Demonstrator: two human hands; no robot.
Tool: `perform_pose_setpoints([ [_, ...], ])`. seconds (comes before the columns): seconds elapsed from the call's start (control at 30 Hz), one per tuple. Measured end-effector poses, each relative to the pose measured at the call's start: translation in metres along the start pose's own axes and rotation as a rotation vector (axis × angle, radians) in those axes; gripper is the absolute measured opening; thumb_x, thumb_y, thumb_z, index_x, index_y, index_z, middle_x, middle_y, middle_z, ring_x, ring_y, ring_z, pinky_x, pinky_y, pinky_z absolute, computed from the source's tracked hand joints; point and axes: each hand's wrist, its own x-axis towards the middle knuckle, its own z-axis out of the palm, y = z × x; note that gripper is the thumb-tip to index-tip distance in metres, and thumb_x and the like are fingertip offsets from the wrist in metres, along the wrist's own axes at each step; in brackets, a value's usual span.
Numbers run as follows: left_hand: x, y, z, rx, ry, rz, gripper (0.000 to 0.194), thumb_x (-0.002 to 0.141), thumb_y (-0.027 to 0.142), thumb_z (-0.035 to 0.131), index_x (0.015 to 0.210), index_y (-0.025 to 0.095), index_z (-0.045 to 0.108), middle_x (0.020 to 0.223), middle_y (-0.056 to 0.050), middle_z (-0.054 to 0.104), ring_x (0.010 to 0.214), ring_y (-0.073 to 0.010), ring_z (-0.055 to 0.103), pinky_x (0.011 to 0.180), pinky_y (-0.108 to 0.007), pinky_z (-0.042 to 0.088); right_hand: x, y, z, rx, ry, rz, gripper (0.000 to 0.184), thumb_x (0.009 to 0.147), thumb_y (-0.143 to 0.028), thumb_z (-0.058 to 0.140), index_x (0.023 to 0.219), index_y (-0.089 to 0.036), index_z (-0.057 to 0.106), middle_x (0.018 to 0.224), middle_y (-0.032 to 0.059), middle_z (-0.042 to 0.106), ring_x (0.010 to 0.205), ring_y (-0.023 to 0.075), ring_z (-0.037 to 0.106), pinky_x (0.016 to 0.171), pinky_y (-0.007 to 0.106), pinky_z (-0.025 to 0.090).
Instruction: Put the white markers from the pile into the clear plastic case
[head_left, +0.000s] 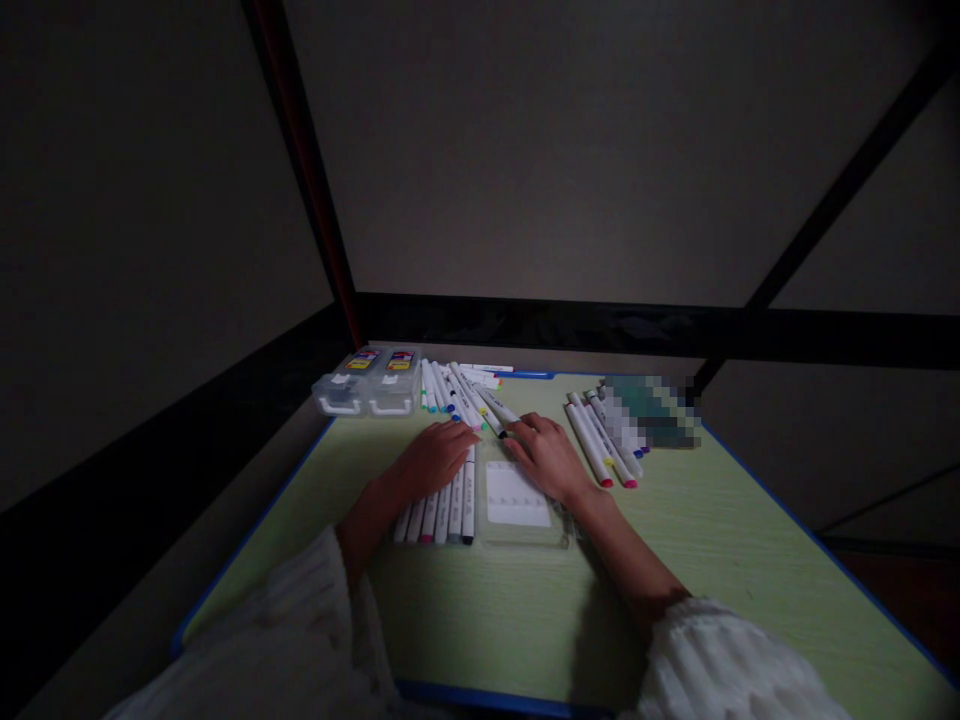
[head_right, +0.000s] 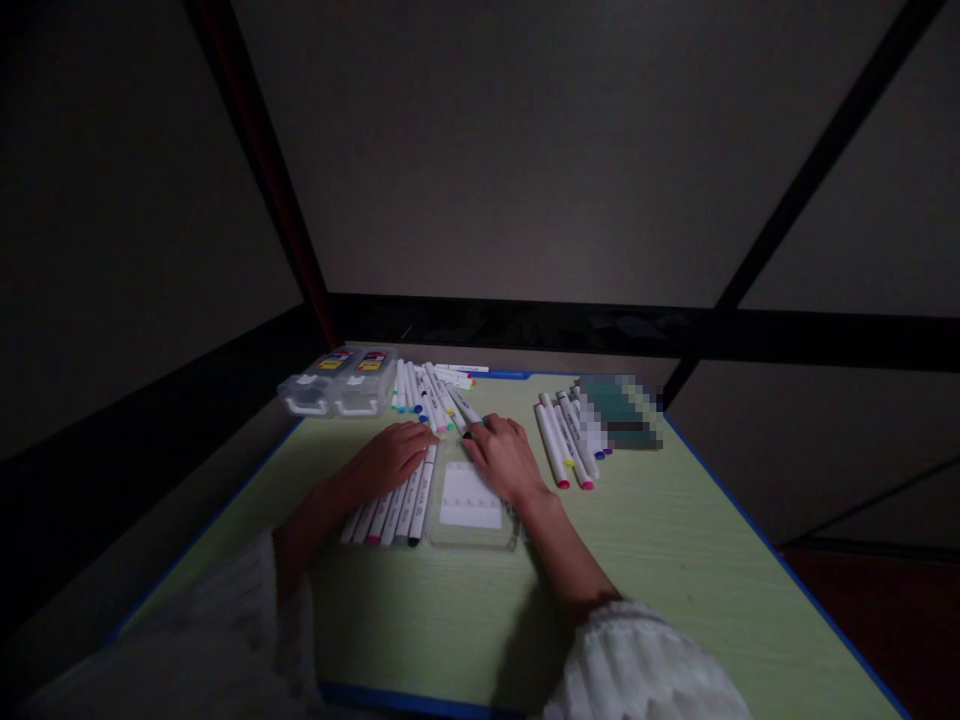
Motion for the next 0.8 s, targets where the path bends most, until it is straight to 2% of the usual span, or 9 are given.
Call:
perform_pose_setpoints([
  [0.3, 0.0, 0.001, 0.002, -0.036, 0.02, -0.005, 0.028, 0.082, 0.013, 0.037, 0.108, 0.015, 0.049, 0.108, -0.009, 0.055, 0.101, -0.0198, 0.049, 0.088, -0.036, 0.039, -0.004, -0.004, -0.004, -0.002, -0.012, -0.003, 0.03, 0.089, -0.035, 0.034, 0.103, -0.019, 0.055, 0.093, 0.0068, 0.053, 0.088, 0.0171, 0.05, 0.084, 0.03, 0.033],
  [0.57, 0.0, 0.004, 0.005, -0.258, 0.111, -0.112, 0.055, 0.08, 0.012, 0.04, 0.131, 0.016, 0.02, 0.111, -0.008, 0.056, 0.106, -0.0184, 0.049, 0.093, -0.037, 0.038, -0.006, -0.016, -0.014, -0.034, -0.037, -0.042, 0.028, 0.088, -0.032, 0.035, 0.105, -0.019, 0.054, 0.094, 0.0073, 0.054, 0.091, 0.0177, 0.049, 0.087, 0.032, 0.031],
  [0.8, 0.0, 0.006, 0.006, -0.216, 0.066, -0.087, 0.053, 0.079, 0.012, 0.04, 0.13, 0.015, 0.026, 0.117, -0.01, 0.053, 0.11, -0.0201, 0.045, 0.095, -0.039, 0.036, -0.009, -0.027, -0.019, -0.03, -0.058, -0.084, 0.03, 0.088, -0.03, 0.035, 0.113, -0.021, 0.05, 0.094, 0.0072, 0.055, 0.091, 0.0177, 0.05, 0.09, 0.034, 0.028],
])
